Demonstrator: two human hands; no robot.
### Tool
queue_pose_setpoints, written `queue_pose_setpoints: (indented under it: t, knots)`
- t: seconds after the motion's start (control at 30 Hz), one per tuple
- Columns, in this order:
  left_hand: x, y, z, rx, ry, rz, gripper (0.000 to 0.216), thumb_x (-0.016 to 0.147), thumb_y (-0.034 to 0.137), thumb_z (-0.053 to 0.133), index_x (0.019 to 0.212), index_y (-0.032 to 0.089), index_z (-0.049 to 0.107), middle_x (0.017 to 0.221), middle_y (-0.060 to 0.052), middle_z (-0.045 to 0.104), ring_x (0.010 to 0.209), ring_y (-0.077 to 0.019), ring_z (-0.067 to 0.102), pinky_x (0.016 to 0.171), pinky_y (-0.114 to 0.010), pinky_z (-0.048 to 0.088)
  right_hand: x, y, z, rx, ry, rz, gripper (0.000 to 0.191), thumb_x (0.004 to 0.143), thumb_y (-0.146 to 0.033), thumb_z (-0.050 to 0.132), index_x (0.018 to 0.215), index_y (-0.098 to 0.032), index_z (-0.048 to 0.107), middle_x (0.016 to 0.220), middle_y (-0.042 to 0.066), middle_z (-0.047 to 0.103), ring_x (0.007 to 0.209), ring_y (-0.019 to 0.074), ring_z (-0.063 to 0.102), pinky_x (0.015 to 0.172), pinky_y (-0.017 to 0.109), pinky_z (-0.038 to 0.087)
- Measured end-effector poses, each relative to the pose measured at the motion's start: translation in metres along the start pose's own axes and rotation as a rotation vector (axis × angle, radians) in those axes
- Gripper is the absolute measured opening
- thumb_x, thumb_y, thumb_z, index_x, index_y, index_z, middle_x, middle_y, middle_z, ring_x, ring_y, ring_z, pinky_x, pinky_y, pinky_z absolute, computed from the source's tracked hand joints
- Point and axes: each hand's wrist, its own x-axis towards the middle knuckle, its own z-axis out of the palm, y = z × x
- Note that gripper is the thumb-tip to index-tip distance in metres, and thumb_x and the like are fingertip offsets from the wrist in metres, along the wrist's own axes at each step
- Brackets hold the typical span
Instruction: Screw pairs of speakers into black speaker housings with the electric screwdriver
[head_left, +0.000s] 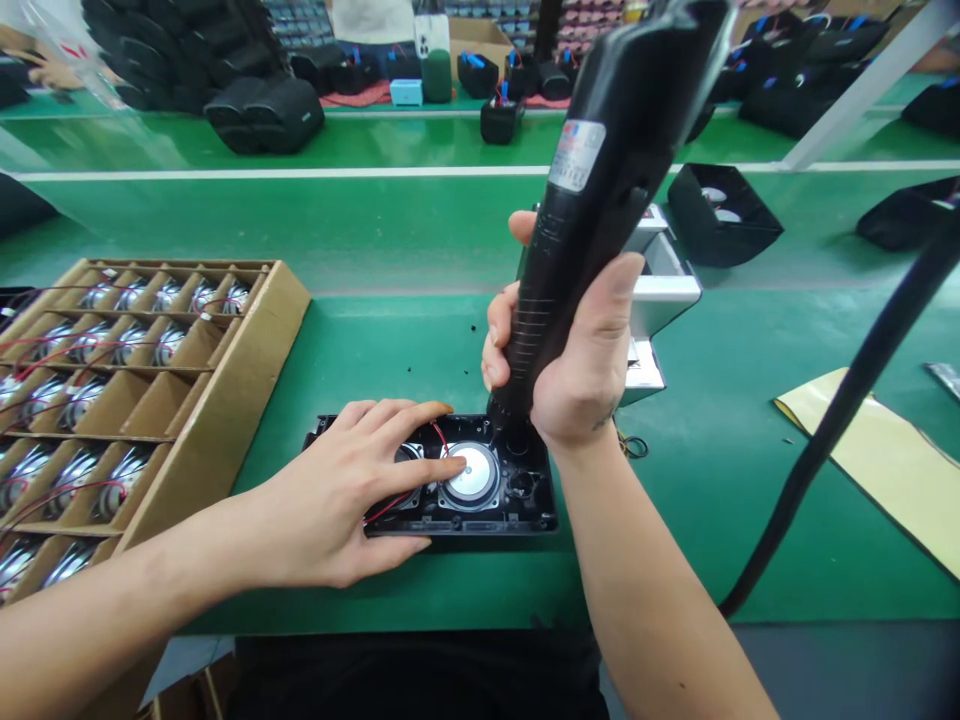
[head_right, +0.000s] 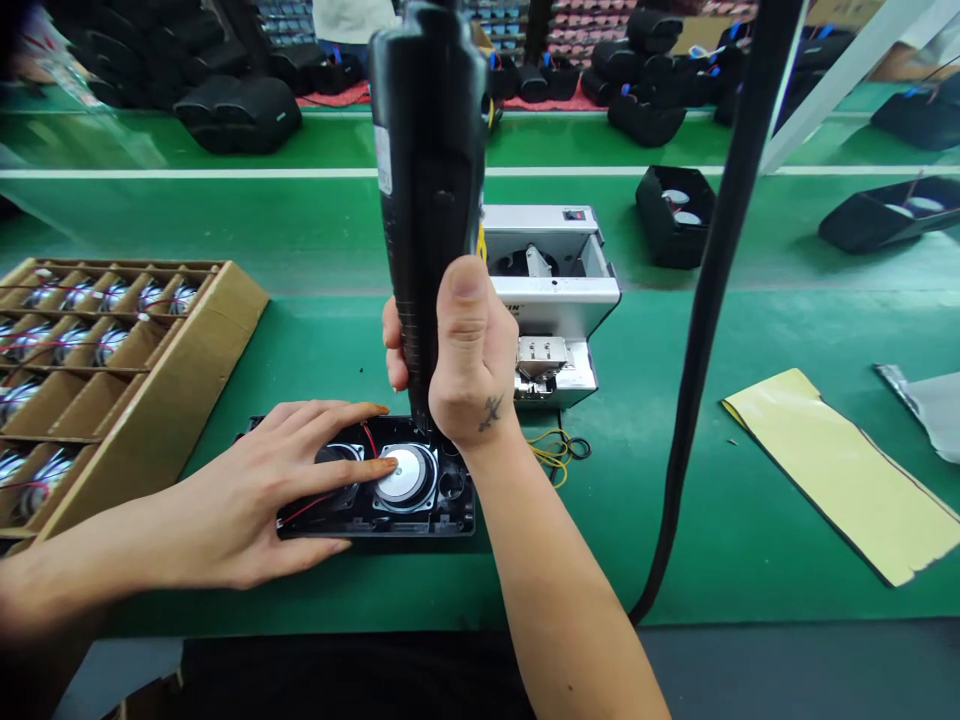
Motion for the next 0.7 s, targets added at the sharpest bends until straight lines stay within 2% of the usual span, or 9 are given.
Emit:
queue_pose_setpoints:
  t: [0.1,0.37,0.53,0.7]
  knots:
    - [-0.0003,-0.0011,0.0009,0.006,-0.004,0.006,0.060,0.089,0.038,0.075,0.147,0.036,0.060,0.168,-0.011,0.037,0.138,-0.0418,0.049,0.105,-0.059,0.042,0.0001,0.0036,-0.0006,0.006,-0.003,-0.047,0.061,0.095,-0.081,0.044,0.113,-0.027,0.064,0.069,-0.003,0.059,0.043,0.0128,0.052,0.036,0.028,0.037]
    - [-0.0005,-0.0037,-0.0002,0.002,-0.005,0.033,0.060,0.091,0.039,0.074,0.149,0.036,0.058,0.167,-0.012,0.037,0.139,-0.0421,0.048,0.107,-0.060,0.042,0.0007,0.0010,-0.0024,-0.039,0.004,-0.030,0.072,0.094,-0.085,0.043,0.130,-0.027,0.064,0.067,-0.003,0.060,0.042,0.0131,0.053,0.034,0.028,0.038]
    - [0.0003,-0.0021,-0.0010,0.008,0.003,0.043,0.060,0.090,0.037,0.074,0.148,0.035,0.058,0.166,-0.012,0.037,0.138,-0.0416,0.049,0.104,-0.058,0.043,-0.0023,-0.0011,0.0004,-0.036,0.018,-0.008,0.063,0.096,-0.080,0.044,0.127,-0.029,0.067,0.067,-0.003,0.060,0.042,0.0127,0.053,0.035,0.029,0.038]
    - [-0.0001,-0.0021,0.0010,0.006,0.011,0.029,0.061,0.088,0.036,0.075,0.147,0.036,0.059,0.167,-0.010,0.037,0.138,-0.0413,0.050,0.105,-0.057,0.043,-0.0064,-0.0024,0.0022,-0.022,-0.032,0.005,0.058,0.097,-0.077,0.046,0.124,-0.031,0.067,0.068,-0.003,0.060,0.042,0.0119,0.052,0.036,0.029,0.039]
